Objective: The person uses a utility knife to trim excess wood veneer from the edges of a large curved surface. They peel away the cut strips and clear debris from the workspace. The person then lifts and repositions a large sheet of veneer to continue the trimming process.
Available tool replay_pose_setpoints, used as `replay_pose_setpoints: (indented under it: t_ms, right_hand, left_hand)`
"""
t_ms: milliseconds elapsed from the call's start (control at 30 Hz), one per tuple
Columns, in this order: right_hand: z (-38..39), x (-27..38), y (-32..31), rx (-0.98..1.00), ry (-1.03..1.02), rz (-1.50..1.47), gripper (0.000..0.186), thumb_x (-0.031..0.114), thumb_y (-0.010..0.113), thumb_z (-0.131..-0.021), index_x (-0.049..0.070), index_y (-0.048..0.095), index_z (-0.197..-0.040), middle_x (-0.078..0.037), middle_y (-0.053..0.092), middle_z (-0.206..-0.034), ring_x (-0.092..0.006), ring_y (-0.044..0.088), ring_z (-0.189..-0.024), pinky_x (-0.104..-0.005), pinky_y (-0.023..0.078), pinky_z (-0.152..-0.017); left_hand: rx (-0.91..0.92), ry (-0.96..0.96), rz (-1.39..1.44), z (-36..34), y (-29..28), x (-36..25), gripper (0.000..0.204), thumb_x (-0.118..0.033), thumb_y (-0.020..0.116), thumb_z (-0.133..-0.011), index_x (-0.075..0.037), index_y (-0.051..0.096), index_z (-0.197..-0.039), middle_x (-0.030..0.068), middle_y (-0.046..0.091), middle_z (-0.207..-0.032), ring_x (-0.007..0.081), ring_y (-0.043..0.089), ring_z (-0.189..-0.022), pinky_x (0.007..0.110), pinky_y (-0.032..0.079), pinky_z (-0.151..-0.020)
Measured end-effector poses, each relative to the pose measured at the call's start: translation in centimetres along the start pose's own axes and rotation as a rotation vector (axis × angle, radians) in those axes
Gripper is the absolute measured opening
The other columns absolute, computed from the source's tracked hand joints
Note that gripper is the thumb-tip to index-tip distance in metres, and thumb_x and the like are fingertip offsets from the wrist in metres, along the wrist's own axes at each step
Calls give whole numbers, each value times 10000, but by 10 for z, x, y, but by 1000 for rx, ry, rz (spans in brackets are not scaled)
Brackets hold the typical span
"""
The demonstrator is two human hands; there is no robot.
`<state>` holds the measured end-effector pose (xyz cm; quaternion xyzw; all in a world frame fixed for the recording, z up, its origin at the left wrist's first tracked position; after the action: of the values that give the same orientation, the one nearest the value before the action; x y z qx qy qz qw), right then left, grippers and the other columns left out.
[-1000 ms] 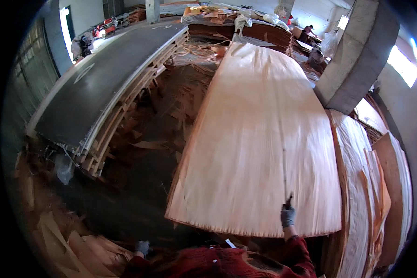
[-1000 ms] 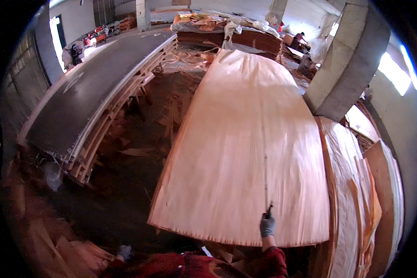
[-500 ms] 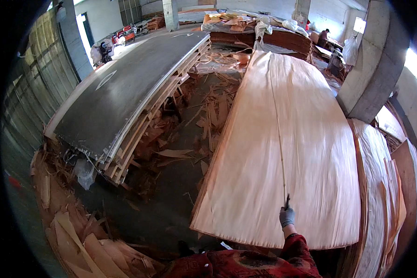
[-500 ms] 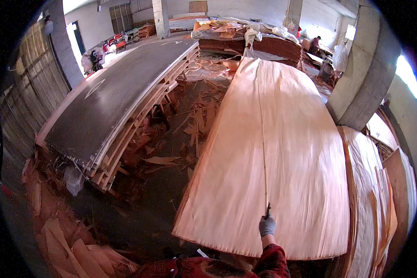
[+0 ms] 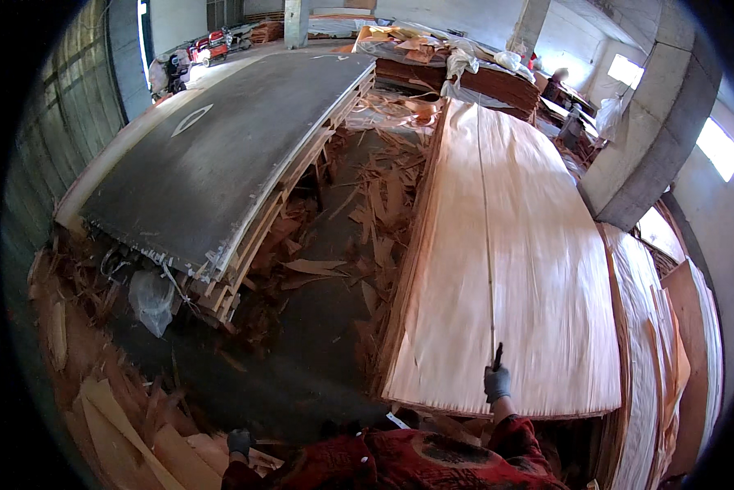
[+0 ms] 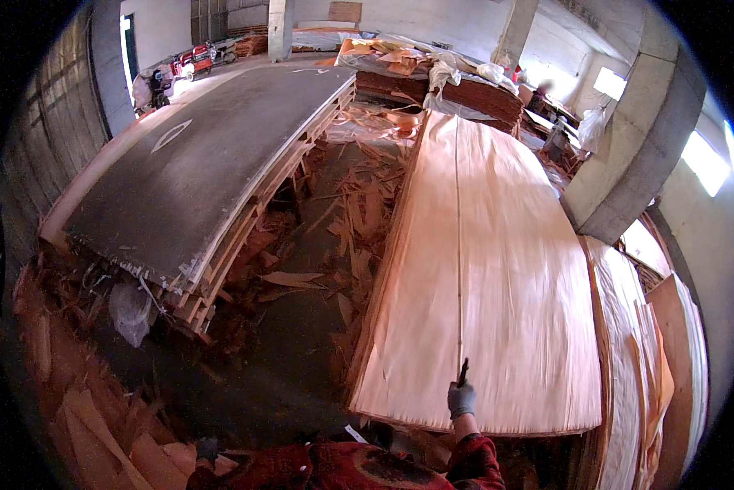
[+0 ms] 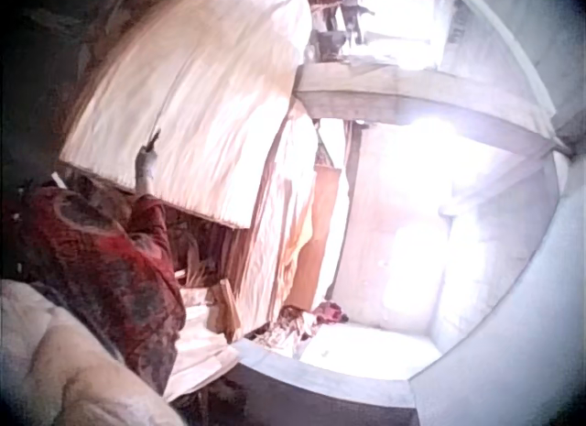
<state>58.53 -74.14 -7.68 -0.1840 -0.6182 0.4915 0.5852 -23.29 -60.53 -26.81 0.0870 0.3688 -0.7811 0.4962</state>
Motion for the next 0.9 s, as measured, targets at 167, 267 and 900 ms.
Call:
replay_pose_setpoints:
  t_ms: [167, 267, 900]
  right_hand:
    - [22, 2, 21, -38, -86, -60, 180, 200, 566, -760, 22, 590, -763, -71, 535, -517, -179, 527, -414, -337, 407, -376]
    - [16, 1, 22, -108, -17, -260, 161, 164, 565, -767, 19, 583, -833, -72, 538, -524, -156, 494, -415, -337, 404, -391]
    - [50, 86, 53, 46, 189, -476, 234, 209, 598, -794, 27, 594, -941, -20, 490, -518, -118, 460, -384, -280, 370, -340]
  left_hand:
    - [37, 574, -925, -18, 8, -65, 195, -167, 529, -763, -18, 623, -846, 144, 629, -906, 306, 588, -813, 403, 467, -719]
    - [55, 596, -820, -29, 1, -85, 206, -224, 575, -708, -49, 624, -805, 126, 617, -804, 314, 583, -744, 428, 459, -657]
    - [211, 448, -911, -74, -36, -135, 282, -322, 618, -668, -64, 622, -780, 134, 599, -692, 312, 584, -642, 459, 453, -583]
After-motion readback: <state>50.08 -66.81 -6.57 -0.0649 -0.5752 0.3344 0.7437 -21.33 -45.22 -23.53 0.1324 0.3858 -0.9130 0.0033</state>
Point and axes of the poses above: each hand's wrist, its own z-axis away from the middle knuckle, its own y-axis out of the palm, x = y × z, the point moved 9 cm from there along -z, towards the middle knuckle
